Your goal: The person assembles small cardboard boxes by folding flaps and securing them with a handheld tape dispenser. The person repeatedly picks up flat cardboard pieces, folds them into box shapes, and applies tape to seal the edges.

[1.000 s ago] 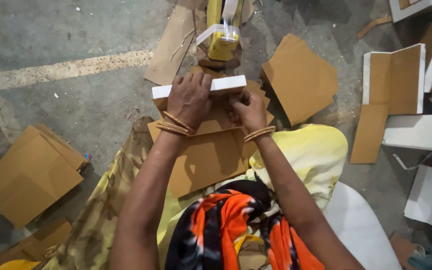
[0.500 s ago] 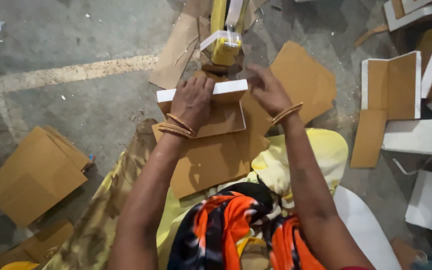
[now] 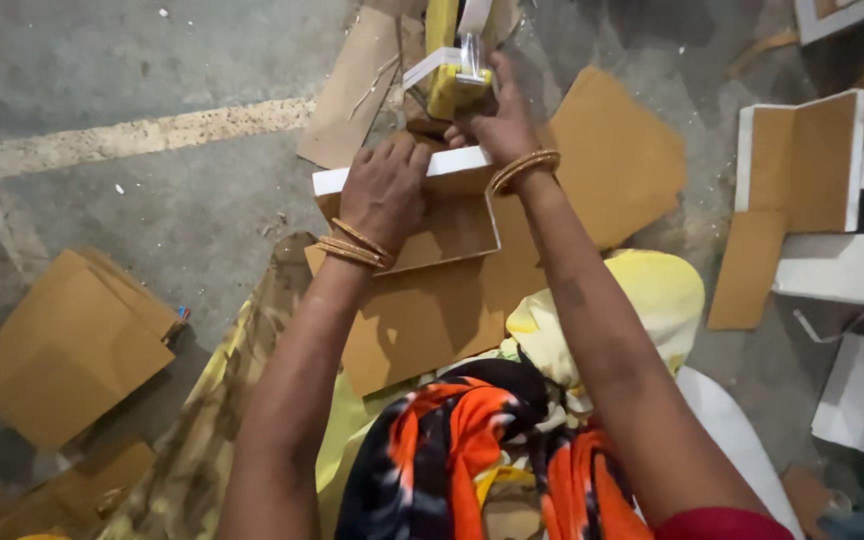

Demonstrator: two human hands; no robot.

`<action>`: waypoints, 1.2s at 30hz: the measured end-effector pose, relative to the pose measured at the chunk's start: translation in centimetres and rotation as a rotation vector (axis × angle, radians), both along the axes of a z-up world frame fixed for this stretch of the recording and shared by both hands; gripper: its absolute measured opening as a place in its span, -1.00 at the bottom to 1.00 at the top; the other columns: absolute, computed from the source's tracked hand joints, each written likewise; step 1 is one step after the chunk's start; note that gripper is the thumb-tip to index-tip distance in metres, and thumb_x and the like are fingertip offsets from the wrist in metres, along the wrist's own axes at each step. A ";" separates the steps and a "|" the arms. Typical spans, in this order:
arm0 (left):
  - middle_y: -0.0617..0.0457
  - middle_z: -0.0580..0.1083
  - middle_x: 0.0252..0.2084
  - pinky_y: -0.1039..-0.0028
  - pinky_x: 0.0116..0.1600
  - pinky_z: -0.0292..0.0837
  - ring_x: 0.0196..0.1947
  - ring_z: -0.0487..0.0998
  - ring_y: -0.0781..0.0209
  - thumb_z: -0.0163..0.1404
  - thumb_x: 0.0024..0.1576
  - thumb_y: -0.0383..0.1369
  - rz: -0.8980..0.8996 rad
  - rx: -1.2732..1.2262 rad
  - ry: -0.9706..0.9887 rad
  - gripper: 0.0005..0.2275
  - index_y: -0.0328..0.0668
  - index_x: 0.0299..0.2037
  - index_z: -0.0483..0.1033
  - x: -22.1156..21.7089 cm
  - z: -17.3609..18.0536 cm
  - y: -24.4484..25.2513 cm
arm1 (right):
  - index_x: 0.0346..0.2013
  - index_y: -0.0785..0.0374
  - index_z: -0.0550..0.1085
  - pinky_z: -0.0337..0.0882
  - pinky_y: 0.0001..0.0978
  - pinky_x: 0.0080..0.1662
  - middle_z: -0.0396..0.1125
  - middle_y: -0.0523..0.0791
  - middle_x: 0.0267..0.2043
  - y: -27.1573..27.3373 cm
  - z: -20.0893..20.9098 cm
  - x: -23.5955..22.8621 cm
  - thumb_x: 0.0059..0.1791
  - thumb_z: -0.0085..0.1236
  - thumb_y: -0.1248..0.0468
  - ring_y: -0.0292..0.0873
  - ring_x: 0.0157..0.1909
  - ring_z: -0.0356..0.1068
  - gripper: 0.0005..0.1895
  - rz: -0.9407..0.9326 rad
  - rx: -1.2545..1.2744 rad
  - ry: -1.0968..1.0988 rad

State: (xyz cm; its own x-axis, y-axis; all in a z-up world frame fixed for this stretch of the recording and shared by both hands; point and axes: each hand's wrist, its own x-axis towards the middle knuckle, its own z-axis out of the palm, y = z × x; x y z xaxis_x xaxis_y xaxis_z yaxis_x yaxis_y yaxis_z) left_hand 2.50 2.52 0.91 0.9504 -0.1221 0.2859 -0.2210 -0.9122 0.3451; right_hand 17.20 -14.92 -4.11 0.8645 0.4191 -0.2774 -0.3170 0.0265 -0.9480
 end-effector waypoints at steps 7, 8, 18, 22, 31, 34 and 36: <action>0.02 0.45 -0.18 0.30 0.02 0.33 -0.13 0.48 0.09 -0.05 0.11 -0.36 -0.076 0.086 -0.177 -0.77 -0.17 -0.03 0.43 -4.2 0.7 -1.9 | 0.52 0.21 -0.22 0.57 -0.27 -0.07 0.39 0.19 -0.04 -4.7 0.1 -4.3 0.02 0.13 0.60 -0.05 -0.18 0.53 -0.05 0.082 -0.053 0.283; 0.03 0.45 -0.17 0.31 0.05 0.33 -0.12 0.49 0.11 -0.06 0.13 -0.34 -0.109 0.095 -0.181 -0.76 -0.15 -0.02 0.43 -4.8 0.5 -2.3 | 0.52 0.25 -0.07 0.55 -0.29 -0.02 0.38 0.16 -0.03 -6.1 0.2 -5.4 0.02 0.14 0.58 -0.07 -0.13 0.51 -0.13 0.143 -0.081 0.251; 0.09 0.46 -0.11 0.27 0.26 0.25 -0.03 0.48 0.17 -0.08 0.14 -0.31 -0.166 0.163 -0.144 -0.75 -0.09 0.01 0.45 -6.7 0.7 -4.2 | 0.38 0.23 0.32 0.44 -0.39 0.06 0.35 -0.15 0.07 -8.6 -2.1 -7.6 -0.10 0.20 0.52 -0.26 0.08 0.34 -0.28 0.442 -0.273 0.147; 0.13 0.44 -0.14 0.12 0.38 0.13 0.02 0.48 0.19 -0.07 0.17 -0.30 -0.074 0.172 -0.172 -0.80 0.02 -0.03 0.44 -7.0 0.9 -5.1 | 0.30 0.29 0.39 0.44 -0.39 -0.07 0.38 -0.11 0.04 -9.5 -3.2 -8.1 -0.19 0.16 0.53 -0.24 -0.03 0.35 -0.29 0.339 -0.138 0.063; 0.07 0.42 -0.18 0.15 0.21 0.22 -0.09 0.45 0.09 -0.05 0.15 -0.33 -0.011 0.084 -0.117 -0.78 -0.02 -0.01 0.45 -6.7 1.4 -5.1 | 0.13 0.32 0.46 0.39 -0.31 0.16 0.37 -0.11 0.08 -11.5 2.7 -15.7 -0.04 0.38 0.25 -0.19 0.14 0.37 -0.52 0.161 -0.222 -0.490; 0.05 0.42 -0.16 0.19 0.16 0.25 -0.10 0.45 0.08 -0.05 0.16 -0.34 -0.002 0.111 -0.120 -0.77 -0.04 0.02 0.45 -6.5 1.2 -5.3 | 0.06 0.21 0.50 0.47 -0.41 0.09 0.43 -0.16 -0.01 -9.8 2.4 -16.1 0.07 0.21 0.15 -0.27 0.07 0.43 -0.68 0.087 -0.120 -0.267; 0.03 0.42 -0.14 0.21 0.14 0.26 -0.11 0.45 0.07 -0.05 0.17 -0.34 0.005 0.104 -0.120 -0.77 -0.07 0.02 0.45 -6.6 1.2 -5.4 | -0.05 0.26 0.55 0.47 -0.34 0.03 0.49 -0.07 -0.10 -9.2 1.8 -16.0 -0.01 0.29 0.14 -0.14 -0.01 0.46 -0.67 0.104 -0.499 -0.556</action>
State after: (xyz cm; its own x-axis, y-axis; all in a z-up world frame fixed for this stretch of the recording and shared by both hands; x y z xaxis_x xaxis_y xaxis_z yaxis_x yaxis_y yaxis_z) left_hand -4.12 -2.92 2.07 0.9108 -0.1519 0.3838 -0.2501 -0.9428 0.2205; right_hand 1.16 -24.08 -2.26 0.8954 0.4452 0.0100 0.2343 -0.4518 -0.8608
